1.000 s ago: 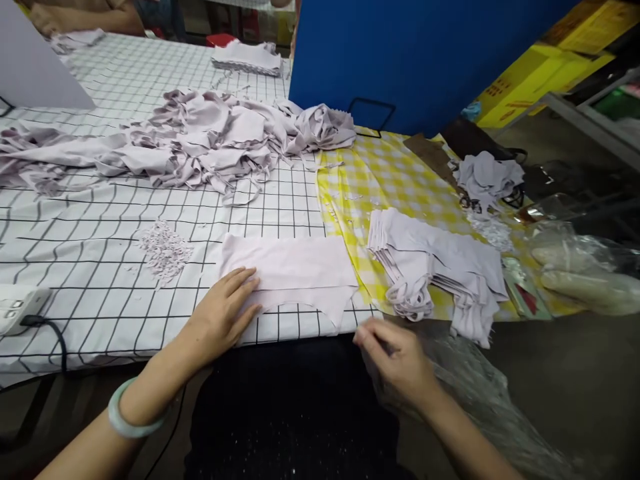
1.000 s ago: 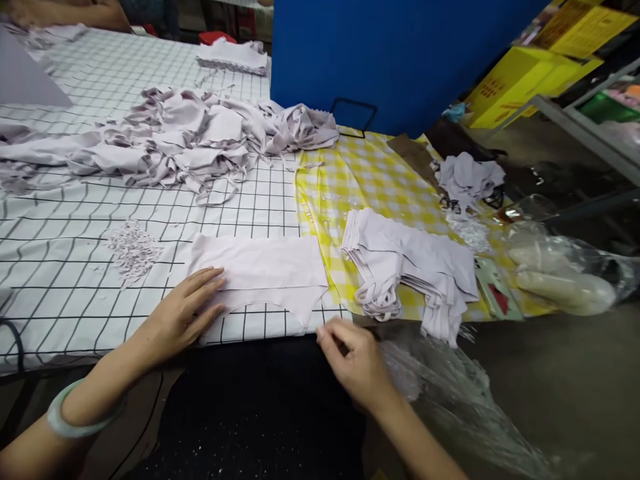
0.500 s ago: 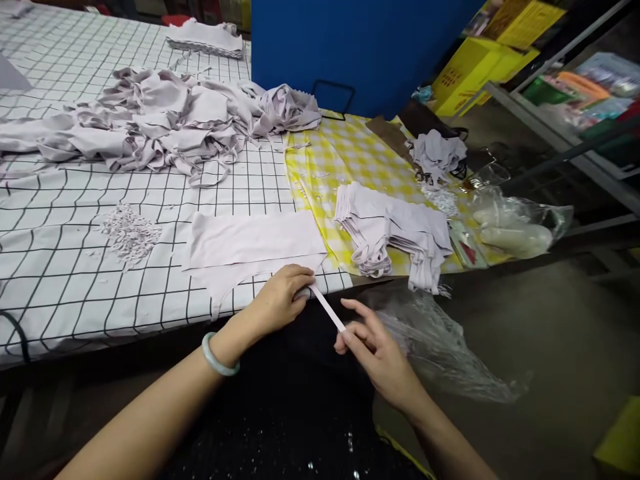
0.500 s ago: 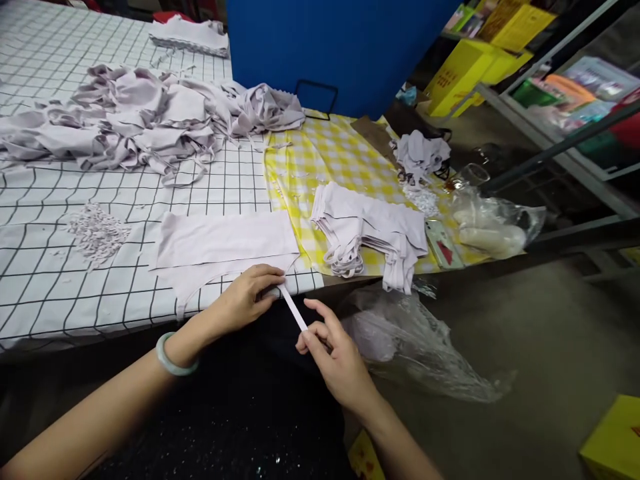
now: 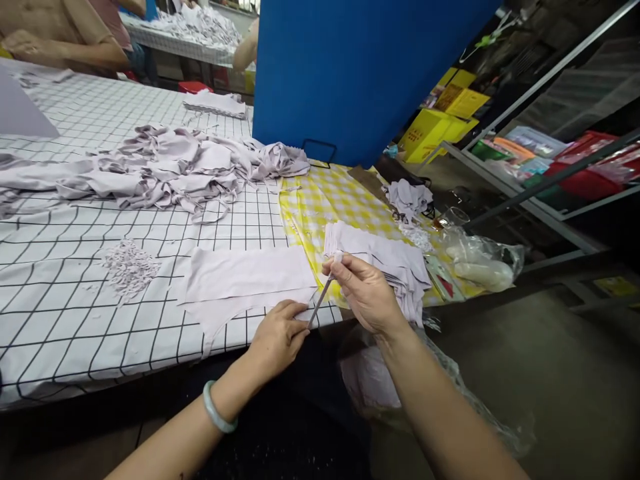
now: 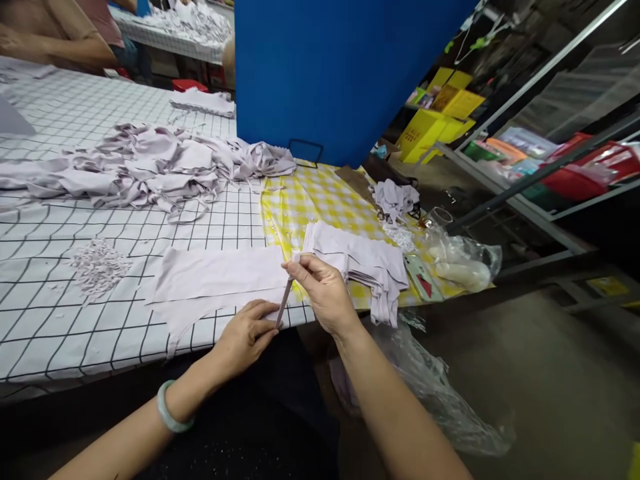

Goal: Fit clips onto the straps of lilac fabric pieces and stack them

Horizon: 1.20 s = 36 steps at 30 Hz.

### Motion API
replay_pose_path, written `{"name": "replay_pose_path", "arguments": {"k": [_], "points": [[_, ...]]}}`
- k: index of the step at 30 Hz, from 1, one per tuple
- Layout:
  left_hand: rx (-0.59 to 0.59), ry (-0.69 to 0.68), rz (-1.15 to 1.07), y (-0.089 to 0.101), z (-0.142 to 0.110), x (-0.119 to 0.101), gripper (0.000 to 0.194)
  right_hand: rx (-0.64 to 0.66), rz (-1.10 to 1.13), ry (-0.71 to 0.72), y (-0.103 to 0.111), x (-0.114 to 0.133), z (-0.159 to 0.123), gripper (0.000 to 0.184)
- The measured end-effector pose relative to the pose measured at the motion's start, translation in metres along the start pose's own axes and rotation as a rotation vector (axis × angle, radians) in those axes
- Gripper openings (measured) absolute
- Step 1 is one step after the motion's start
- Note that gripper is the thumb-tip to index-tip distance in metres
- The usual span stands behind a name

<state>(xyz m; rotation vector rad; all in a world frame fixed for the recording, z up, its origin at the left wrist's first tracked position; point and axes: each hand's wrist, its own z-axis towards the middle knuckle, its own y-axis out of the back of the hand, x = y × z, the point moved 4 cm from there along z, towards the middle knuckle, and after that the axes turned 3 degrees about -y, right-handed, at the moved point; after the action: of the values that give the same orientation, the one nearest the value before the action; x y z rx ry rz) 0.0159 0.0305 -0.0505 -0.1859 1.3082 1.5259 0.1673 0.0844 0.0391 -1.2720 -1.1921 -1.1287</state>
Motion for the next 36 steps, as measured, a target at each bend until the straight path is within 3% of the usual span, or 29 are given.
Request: {"name": "replay_pose_path", "arguments": {"k": [3,5,8,11,16,20,23,26,29,33,36], "points": [[-0.024,0.079,-0.159,0.007,0.004,0.001,0.017,0.083,0.116,-0.104,-0.019,0.0,0.007,0.031],[-0.098,0.235,-0.387,0.02,0.01,0.006,0.021,0.163,0.07,-0.151,-0.029,-0.001,0.004,0.031],[-0.203,0.491,-0.792,0.046,0.022,0.012,0.025,0.26,-0.159,-0.142,-0.038,-0.005,-0.008,0.03],[-0.152,0.557,-0.986,0.064,0.038,0.009,0.022,0.256,-0.437,-0.067,-0.038,-0.007,-0.017,0.032],[-0.042,0.431,-0.805,0.072,0.061,0.001,0.014,0.215,-0.708,-0.001,-0.029,0.001,-0.018,0.032],[0.065,0.351,-0.75,0.069,0.073,-0.006,0.01,0.197,-0.776,-0.006,-0.02,0.009,-0.021,0.031],[0.144,0.349,-0.685,0.064,0.069,-0.01,0.01,0.207,-0.787,-0.052,-0.017,0.002,-0.036,0.033],[0.216,0.321,-0.533,0.057,0.052,-0.012,0.005,0.223,-0.757,-0.08,-0.019,-0.016,-0.061,0.032],[0.165,0.19,-0.352,0.052,0.026,-0.016,0.006,0.201,-0.684,-0.068,-0.025,-0.038,-0.087,0.024],[0.052,-0.037,-0.143,0.046,-0.015,-0.021,0.013,0.2,-0.784,0.124,-0.036,-0.065,-0.111,0.024],[0.026,-0.097,-0.053,0.04,-0.036,-0.018,0.014,0.213,-0.93,0.264,-0.042,-0.08,-0.118,0.025]]}}
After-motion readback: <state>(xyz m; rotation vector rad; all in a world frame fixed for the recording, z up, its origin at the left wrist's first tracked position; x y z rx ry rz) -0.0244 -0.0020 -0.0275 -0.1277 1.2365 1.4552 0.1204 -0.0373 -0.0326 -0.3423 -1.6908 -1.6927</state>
